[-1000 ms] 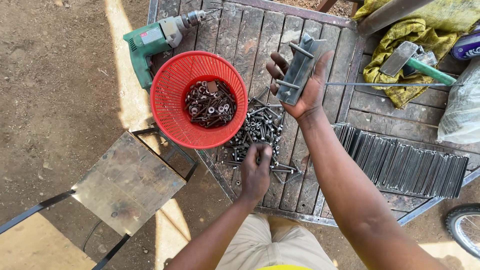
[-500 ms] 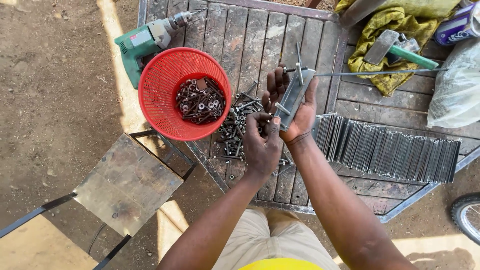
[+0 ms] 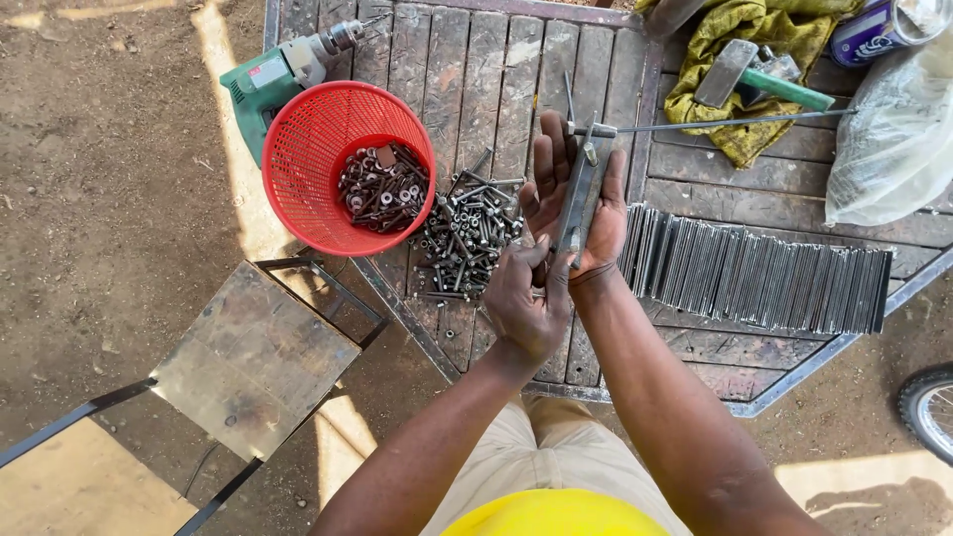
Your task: A person is seen inserting metal bolts into brackets on a workshop table, preparing them for assembly.
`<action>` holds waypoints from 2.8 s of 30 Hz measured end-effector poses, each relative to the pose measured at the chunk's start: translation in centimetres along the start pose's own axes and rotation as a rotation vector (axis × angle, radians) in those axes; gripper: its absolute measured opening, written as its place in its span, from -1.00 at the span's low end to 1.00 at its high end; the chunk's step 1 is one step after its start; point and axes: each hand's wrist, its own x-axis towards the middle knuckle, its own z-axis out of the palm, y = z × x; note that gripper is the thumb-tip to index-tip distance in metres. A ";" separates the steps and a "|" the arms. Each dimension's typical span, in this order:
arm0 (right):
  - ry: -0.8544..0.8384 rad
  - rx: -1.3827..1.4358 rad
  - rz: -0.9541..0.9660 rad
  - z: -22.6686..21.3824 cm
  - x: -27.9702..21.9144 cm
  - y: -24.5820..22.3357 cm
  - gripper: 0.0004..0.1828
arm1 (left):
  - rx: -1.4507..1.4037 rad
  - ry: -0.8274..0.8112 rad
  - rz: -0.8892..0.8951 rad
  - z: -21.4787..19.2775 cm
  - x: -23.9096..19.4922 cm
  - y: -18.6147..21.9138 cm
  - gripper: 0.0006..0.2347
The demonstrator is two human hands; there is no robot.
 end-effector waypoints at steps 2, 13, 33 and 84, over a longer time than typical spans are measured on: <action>-0.023 0.091 0.019 1.0 -0.7 0.4 -0.21 | 0.026 0.033 0.011 -0.2 -0.5 0.4 -0.88; 0.044 0.340 0.107 4.0 -2.8 1.2 -0.07 | -0.031 0.076 0.021 -0.3 -2.4 2.0 -0.93; 0.251 0.125 -0.003 4.0 -3.7 0.1 -0.30 | -0.027 -0.068 0.138 -1.0 0.4 2.7 -0.80; 0.895 -1.113 -0.151 -23.0 14.1 -5.4 -0.80 | 0.009 -0.183 -0.667 11.6 14.2 -20.7 -0.49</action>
